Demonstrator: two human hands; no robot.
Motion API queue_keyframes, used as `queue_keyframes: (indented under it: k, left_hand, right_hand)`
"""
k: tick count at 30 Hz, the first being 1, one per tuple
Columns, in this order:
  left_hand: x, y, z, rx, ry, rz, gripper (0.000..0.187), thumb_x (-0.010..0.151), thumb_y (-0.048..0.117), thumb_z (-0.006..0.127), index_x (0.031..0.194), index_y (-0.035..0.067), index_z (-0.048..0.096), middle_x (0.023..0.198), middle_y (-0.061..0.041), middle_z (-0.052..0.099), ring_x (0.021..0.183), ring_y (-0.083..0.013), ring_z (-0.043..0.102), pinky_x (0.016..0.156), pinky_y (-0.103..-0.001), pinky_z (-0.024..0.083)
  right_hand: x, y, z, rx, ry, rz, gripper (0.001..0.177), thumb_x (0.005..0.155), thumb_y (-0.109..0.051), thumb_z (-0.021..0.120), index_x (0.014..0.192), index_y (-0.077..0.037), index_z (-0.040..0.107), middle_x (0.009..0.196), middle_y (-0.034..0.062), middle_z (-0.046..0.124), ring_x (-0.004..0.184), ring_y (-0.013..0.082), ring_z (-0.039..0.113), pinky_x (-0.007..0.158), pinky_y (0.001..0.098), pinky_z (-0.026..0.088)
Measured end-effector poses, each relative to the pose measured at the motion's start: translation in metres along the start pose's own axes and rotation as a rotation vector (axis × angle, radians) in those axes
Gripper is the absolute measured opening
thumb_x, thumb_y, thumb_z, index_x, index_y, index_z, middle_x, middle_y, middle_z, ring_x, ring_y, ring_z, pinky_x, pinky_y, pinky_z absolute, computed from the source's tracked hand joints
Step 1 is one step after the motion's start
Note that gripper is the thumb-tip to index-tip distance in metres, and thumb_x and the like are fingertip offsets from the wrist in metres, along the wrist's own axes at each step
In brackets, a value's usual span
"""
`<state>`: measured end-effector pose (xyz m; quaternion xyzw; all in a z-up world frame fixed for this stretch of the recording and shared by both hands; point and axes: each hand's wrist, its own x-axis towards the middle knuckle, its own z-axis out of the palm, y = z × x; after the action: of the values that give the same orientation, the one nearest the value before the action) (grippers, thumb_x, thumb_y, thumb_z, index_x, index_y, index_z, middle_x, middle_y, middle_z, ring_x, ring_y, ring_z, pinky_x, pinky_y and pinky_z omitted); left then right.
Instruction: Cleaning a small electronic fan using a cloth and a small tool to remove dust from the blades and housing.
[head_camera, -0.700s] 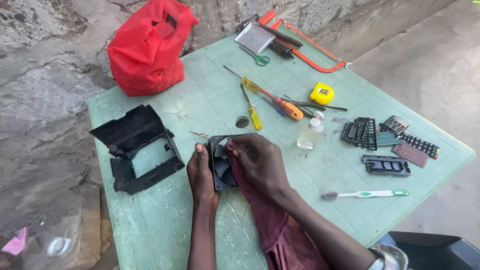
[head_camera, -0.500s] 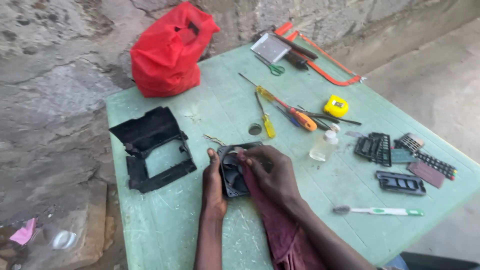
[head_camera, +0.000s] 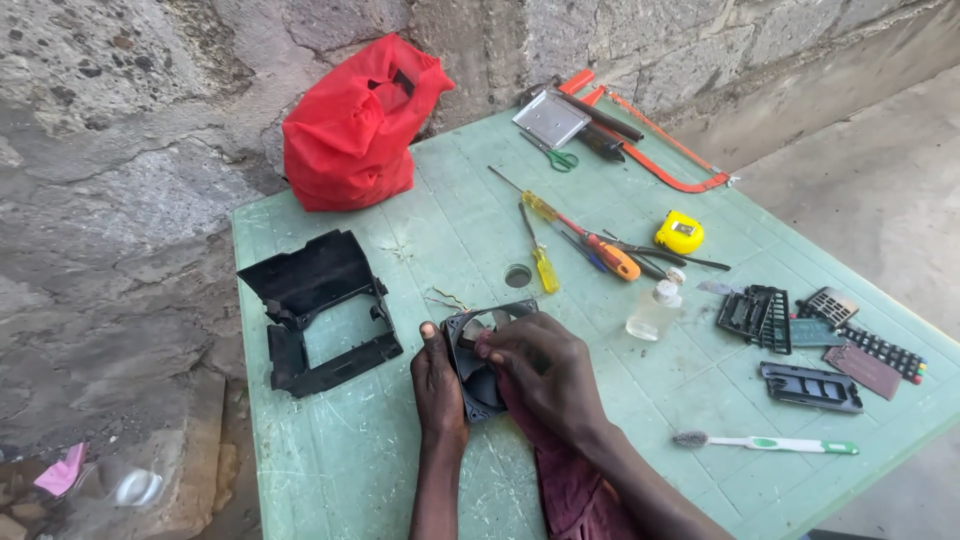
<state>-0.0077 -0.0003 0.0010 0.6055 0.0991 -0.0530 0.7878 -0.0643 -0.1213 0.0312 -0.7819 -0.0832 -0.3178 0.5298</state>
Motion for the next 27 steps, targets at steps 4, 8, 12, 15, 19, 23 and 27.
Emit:
queue_keyframes:
  k: [4, 8, 12, 15, 19, 23, 27]
  left_hand:
    - [0.003, -0.009, 0.001, 0.082, 0.018, 0.088, 0.07, 0.098, 0.057, 0.038, 0.094, -0.001, 0.077, 0.084, -0.012, 0.077, 0.078, -0.0207, 0.07, 0.069, -0.035, 0.056]
    - [-0.005, -0.003, 0.006, 0.195, 0.044, 0.099, 0.065, 0.102, 0.052, 0.036, 0.088, 0.002, 0.075, 0.081, -0.01, 0.077, 0.079, -0.0206, 0.07, 0.071, -0.036, 0.054]
    - [-0.019, 0.012, 0.01, 0.172, 0.042, 0.103, 0.065, 0.101, 0.048, 0.034, 0.116, 0.002, 0.078, 0.109, -0.016, 0.082, 0.104, -0.0272, 0.079, 0.086, -0.036, 0.06]
    - [-0.015, 0.011, 0.013, 0.112, 0.095, -0.029, 0.066, 0.101, 0.049, 0.035, 0.116, 0.002, 0.078, 0.111, -0.016, 0.081, 0.104, -0.0283, 0.078, 0.085, -0.035, 0.06]
    - [-0.004, -0.003, 0.008, 0.208, 0.167, -0.057, 0.067, 0.103, 0.051, 0.037, 0.094, -0.003, 0.075, 0.093, -0.015, 0.079, 0.085, -0.0249, 0.07, 0.072, -0.039, 0.053]
    - [-0.008, 0.001, 0.005, 0.151, 0.171, -0.071, 0.062, 0.104, 0.053, 0.038, 0.087, 0.001, 0.07, 0.087, -0.01, 0.073, 0.083, -0.0206, 0.066, 0.072, -0.036, 0.051]
    - [-0.015, 0.01, 0.01, 0.118, 0.143, -0.011, 0.078, 0.097, 0.059, 0.033, 0.093, -0.006, 0.076, 0.091, -0.015, 0.078, 0.086, -0.0239, 0.071, 0.074, -0.038, 0.057]
  right_hand:
    - [-0.013, 0.003, 0.008, -0.063, -0.129, -0.099, 0.008, 0.091, -0.012, 0.073, 0.096, -0.01, 0.079, 0.096, 0.0066, 0.07, 0.089, 0.0198, 0.07, 0.076, 0.0324, 0.059]
    - [-0.016, 0.003, 0.022, -0.245, -0.024, -0.012, 0.013, 0.09, -0.01, 0.067, 0.1, -0.013, 0.075, 0.085, 0.0067, 0.056, 0.071, 0.0217, 0.058, 0.057, 0.0376, 0.048]
    - [-0.028, 0.0, 0.011, -0.229, -0.126, 0.029, 0.013, 0.093, -0.012, 0.066, 0.102, -0.012, 0.075, 0.089, 0.0103, 0.054, 0.073, 0.0275, 0.06, 0.06, 0.0381, 0.048]
    - [-0.032, 0.018, 0.007, -0.2, -0.197, 0.047, 0.014, 0.094, -0.026, 0.066, 0.097, -0.019, 0.079, 0.096, 0.0057, 0.06, 0.078, 0.0259, 0.069, 0.066, 0.0352, 0.054]
    - [-0.016, 0.004, -0.02, -0.082, -0.396, -0.006, 0.01, 0.09, -0.016, 0.068, 0.086, -0.018, 0.077, 0.086, 0.0029, 0.06, 0.076, 0.0203, 0.058, 0.065, 0.0344, 0.046]
    - [-0.012, 0.005, -0.025, 0.07, -0.443, -0.024, 0.024, 0.098, -0.036, 0.062, 0.089, -0.017, 0.075, 0.086, -0.0029, 0.069, 0.085, 0.0166, 0.059, 0.077, 0.0324, 0.046]
    - [-0.016, 0.006, -0.02, 0.026, -0.176, 0.156, 0.01, 0.087, -0.026, 0.077, 0.091, -0.017, 0.078, 0.094, 0.001, 0.079, 0.089, 0.0163, 0.073, 0.08, 0.0311, 0.055]
